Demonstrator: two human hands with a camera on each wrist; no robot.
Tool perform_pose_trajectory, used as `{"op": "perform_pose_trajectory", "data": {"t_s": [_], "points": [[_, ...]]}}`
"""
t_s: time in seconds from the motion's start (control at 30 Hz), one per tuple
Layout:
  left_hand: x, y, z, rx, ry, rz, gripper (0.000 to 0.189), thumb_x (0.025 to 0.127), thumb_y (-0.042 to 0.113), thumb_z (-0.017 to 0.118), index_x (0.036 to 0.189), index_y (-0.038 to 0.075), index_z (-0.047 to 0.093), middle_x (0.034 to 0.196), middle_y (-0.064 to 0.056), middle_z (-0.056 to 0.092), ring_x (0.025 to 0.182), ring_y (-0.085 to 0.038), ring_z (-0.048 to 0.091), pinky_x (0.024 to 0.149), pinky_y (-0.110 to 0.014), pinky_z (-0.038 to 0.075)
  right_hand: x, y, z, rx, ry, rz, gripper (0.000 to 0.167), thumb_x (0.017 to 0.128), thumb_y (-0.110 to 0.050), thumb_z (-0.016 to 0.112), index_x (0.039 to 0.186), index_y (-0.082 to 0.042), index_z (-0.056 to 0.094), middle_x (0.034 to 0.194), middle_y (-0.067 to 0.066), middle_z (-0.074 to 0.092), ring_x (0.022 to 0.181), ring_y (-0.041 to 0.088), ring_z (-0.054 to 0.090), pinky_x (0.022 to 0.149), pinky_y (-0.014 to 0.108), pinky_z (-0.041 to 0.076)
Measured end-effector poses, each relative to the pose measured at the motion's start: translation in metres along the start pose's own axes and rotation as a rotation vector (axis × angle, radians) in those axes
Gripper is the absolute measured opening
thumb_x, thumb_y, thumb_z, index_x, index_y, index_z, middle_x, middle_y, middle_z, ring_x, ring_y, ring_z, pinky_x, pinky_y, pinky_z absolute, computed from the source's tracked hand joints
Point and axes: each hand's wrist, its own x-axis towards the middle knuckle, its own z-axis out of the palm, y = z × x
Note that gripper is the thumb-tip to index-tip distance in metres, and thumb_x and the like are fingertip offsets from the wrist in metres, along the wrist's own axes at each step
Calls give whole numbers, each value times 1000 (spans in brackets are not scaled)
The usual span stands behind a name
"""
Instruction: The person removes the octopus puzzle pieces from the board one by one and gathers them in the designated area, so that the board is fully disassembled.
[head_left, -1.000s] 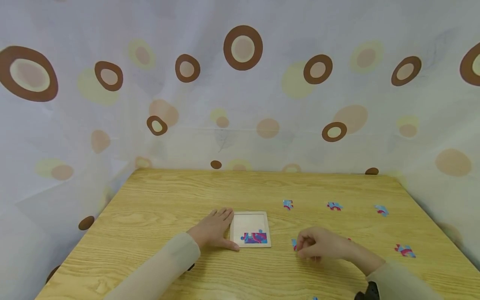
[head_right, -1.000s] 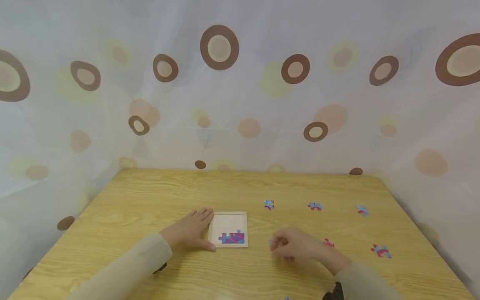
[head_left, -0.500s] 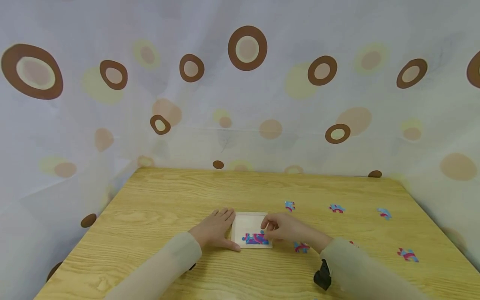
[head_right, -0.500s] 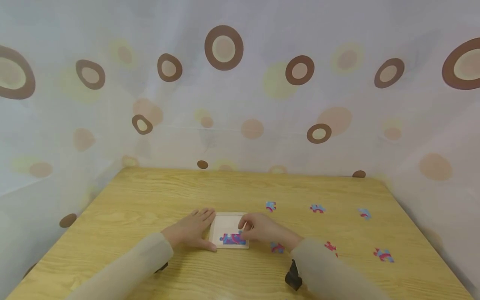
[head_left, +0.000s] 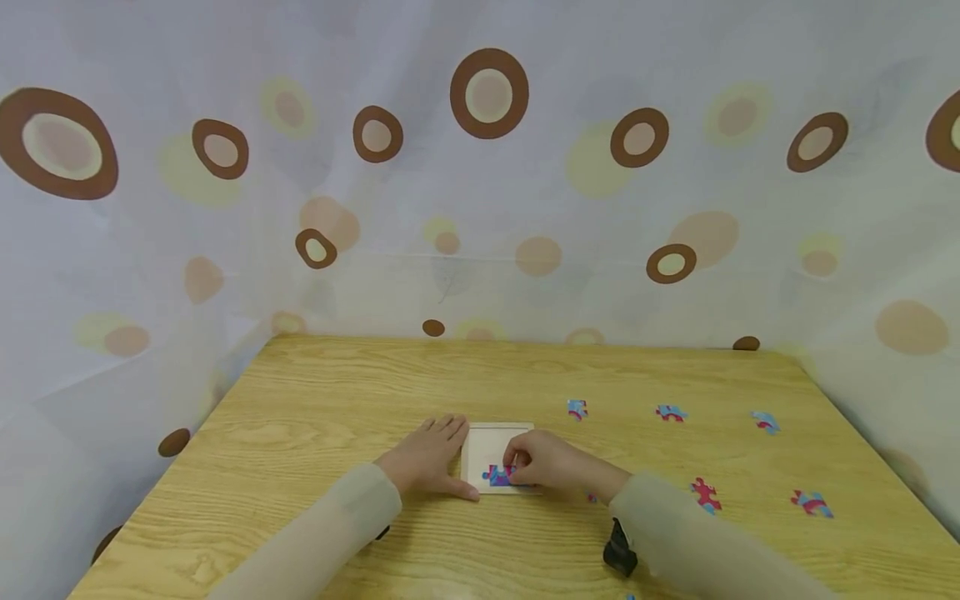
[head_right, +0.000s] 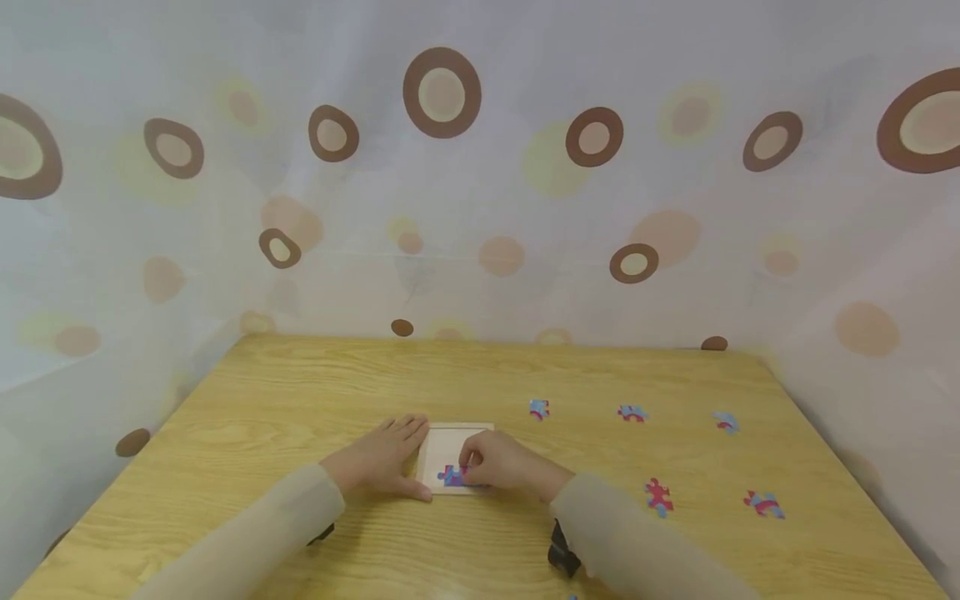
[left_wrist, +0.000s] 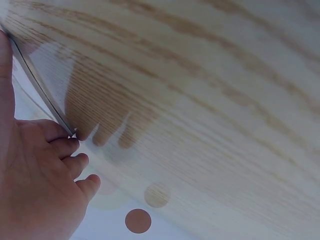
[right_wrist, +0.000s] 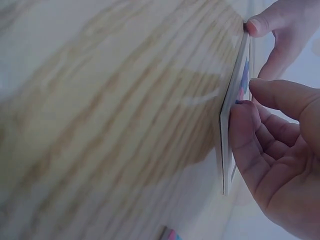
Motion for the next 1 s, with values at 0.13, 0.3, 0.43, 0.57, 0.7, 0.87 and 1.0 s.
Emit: {"op": "perform_pose_trajectory", "data": {"t_s": [0.13,0.3,0.43,0.57,0.7,0.87,1.0], "points": [[-1,1,0,-13,-7,-2,105,74,74,49,145,2,23,150,-12,21,136,-26,17,109,-41,15,1,0,1,0,-4,10,5,84,-2,65,87,-4,62,60,-4,53,47,6,45,45,20,38],[-3,1,-1,-16,-8,-2,105,74,74,49,146,2,23,150,-12,20,137,-26,17,109,-41,15,0,-2,1,2,3,-3,4,84,-1,64,86,-3,61,58,-5,51,45,5,44,44,19,37],[-3,0,-2,-21,0,3,104,74,73,49,146,2,23,150,-12,20,136,-26,17,109,-41,15,-1,-3,1,-9,11,-8,4,84,-1,64,85,-3,61,58,-5,51,46,5,44,45,19,37],[-3,0,-2,-22,1,5,104,75,73,49,145,2,23,150,-12,21,136,-26,17,109,-41,16,0,-3,1,11,14,12,5,85,-1,63,85,-4,59,59,-4,51,47,6,44,44,20,38],[-3,0,-3,-27,1,7,104,75,73,49,145,1,23,150,-12,21,136,-26,17,109,-41,16,0,-3,0,81,17,42,6,86,-2,62,84,-4,57,61,-1,50,47,9,46,44,22,41],[-4,1,-3,-29,2,12,104,76,73,49,145,1,22,150,-13,20,137,-27,16,109,-41,15,0,-3,-3,172,18,71,9,88,-5,61,81,-3,55,67,1,52,50,12,49,44,24,46],[-5,2,-3,-43,8,13,104,76,72,49,145,0,22,150,-13,20,137,-27,16,109,-41,16,0,-1,-3,201,32,82,11,89,-6,60,80,-4,55,69,2,52,51,12,50,44,24,47]]}}
